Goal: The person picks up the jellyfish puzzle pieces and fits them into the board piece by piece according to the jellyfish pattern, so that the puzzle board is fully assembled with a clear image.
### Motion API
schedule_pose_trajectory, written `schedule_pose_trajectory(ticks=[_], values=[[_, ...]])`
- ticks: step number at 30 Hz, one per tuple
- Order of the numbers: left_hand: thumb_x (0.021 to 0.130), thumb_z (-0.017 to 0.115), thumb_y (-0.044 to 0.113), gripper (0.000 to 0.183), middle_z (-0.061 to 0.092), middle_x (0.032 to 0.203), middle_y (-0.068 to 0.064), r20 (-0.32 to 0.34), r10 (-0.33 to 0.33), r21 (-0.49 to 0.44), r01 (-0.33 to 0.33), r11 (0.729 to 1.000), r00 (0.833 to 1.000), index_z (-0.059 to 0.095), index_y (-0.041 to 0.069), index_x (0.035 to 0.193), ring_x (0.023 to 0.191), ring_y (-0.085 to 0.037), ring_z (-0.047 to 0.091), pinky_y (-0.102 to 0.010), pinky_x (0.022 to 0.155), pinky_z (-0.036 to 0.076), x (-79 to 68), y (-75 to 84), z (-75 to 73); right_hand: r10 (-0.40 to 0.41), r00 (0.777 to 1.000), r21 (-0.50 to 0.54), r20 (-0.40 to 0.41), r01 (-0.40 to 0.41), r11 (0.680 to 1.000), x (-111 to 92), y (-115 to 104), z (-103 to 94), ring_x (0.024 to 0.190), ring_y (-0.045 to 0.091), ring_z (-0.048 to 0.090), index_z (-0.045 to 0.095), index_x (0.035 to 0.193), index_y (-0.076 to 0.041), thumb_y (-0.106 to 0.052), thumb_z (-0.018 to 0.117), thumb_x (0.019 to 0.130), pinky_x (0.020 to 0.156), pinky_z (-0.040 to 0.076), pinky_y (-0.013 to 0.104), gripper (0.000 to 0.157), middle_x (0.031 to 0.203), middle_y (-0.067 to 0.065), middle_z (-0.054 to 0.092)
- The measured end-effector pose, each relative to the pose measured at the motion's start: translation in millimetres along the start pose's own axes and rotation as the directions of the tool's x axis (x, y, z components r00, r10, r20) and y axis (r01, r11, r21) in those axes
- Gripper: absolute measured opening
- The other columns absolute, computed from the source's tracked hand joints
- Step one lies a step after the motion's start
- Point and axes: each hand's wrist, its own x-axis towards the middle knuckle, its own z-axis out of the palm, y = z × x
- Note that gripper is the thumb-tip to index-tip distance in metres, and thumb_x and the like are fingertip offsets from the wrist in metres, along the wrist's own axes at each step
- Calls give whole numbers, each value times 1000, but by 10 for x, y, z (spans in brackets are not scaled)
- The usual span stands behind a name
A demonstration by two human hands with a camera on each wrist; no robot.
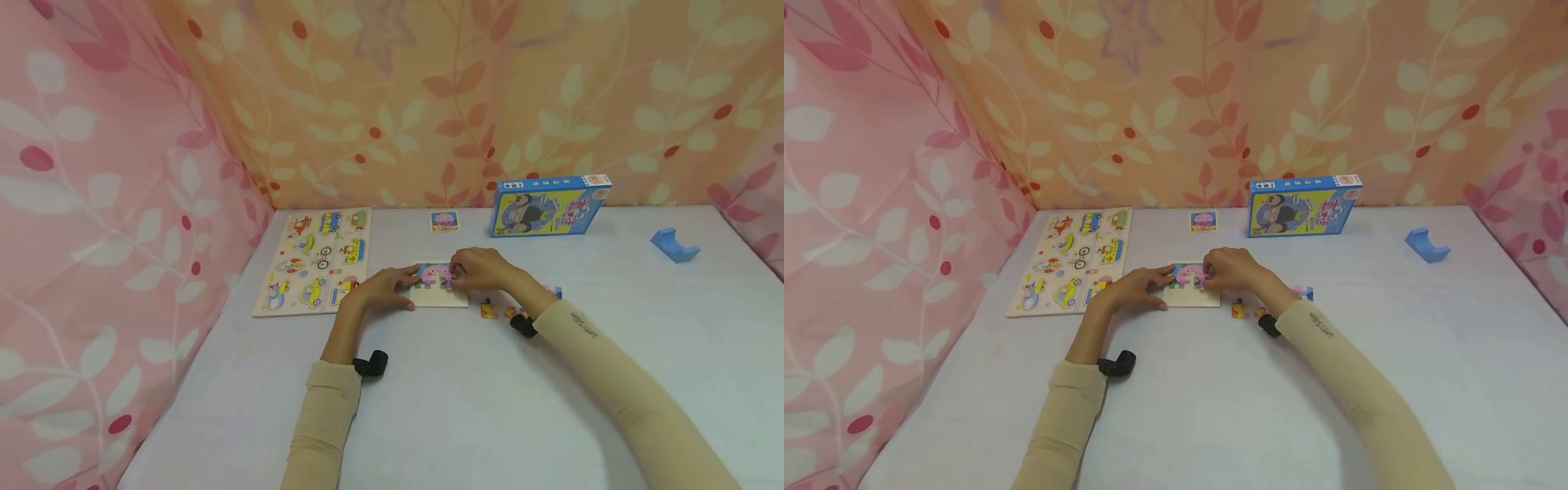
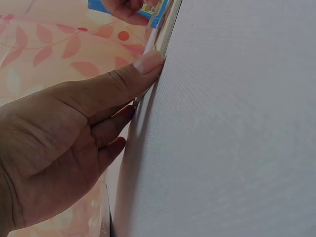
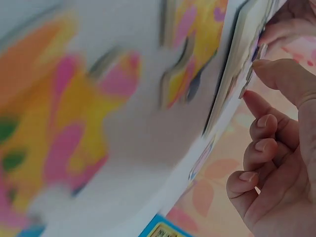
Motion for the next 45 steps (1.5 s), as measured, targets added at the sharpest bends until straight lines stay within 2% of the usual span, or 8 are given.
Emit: schedule_pose_trajectory(ticks=[5, 11, 18, 23, 32, 37, 39, 45], values=[[74, 75, 28, 64, 28, 150, 9, -4, 0, -3, 0, 1000, 1000, 50, 15, 132, 141, -16, 21, -35, 115, 20, 10, 16, -18, 5, 1000, 2, 11, -5, 1000, 96, -75, 34, 70, 15, 49, 68, 92, -10, -23, 69, 75, 58, 36, 26, 22, 77, 0, 59], [75, 75, 28, 64, 28, 150, 9, 5, 4, 3, -4, 1000, 1000, 49, 15, 132, 141, -16, 21, -34, 115, 20, 26, 11, -10, 18, 1000, 5, 9, -18, 1000, 101, -86, 65, 72, 15, 49, 68, 97, -11, -27, 70, 77, 59, 36, 26, 27, 81, -1, 59], [74, 75, 28, 63, 29, 150, 8, -1, -5, 0, 5, 1000, 1000, 50, 14, 131, 140, -17, 22, -35, 114, 21, 15, -5, -10, 27, 1000, 12, 1, -27, 1000, 84, -146, 79, 64, 15, 40, 69, 110, -13, -37, 72, 77, 51, 27, 24, 41, 70, 1, 47], [75, 75, 29, 64, 28, 150, 6, 8, 18, 9, -18, 1000, 1000, 49, 13, 132, 141, -18, 21, -36, 114, 21, 20, -3, -12, 57, 998, 16, 28, -58, 998, 82, -202, 109, 64, 15, 41, 70, 109, -13, -35, 72, 77, 53, 31, 24, 39, 75, 1, 52], [75, 75, 28, 63, 29, 150, 8, 8, -4, 13, 4, 1000, 1000, 51, 14, 131, 140, -17, 22, -36, 114, 21, 22, 7, -20, 187, 981, 98, 49, -191, 977, 137, -236, 148, 86, 20, 60, 70, 105, -11, -34, 75, 75, 68, 49, 36, 38, 103, 7, 68], [75, 75, 29, 64, 29, 150, 9, 2, 5, 16, -5, 1000, 1000, 51, 14, 131, 140, -17, 23, -36, 114, 21, 31, -10, -11, 180, 978, 110, 101, -191, 975, 180, -231, 143, 82, 21, 59, 69, 106, -9, -32, 74, 76, 70, 48, 36, 38, 103, 9, 69], [74, 75, 30, 64, 29, 150, 8, -2, 10, 22, -10, 1000, 1000, 51, 13, 131, 140, -17, 23, -36, 114, 22, 30, -15, -10, 168, 979, 78, 112, -177, 981, 202, -236, 138, 83, 21, 60, 69, 106, -10, -32, 74, 77, 71, 47, 36, 37, 102, 8, 69], [74, 75, 28, 65, 29, 150, 5, -2, 31, 17, -31, 999, 1000, 50, 12, 132, 140, -18, 23, -37, 114, 22, 27, -3, -17, 157, 981, 5, 112, -159, 987, 227, -247, 113, 97, 27, 61, 69, 106, -12, -33, 74, 76, 83, 42, 43, 37, 107, 6, 68]])
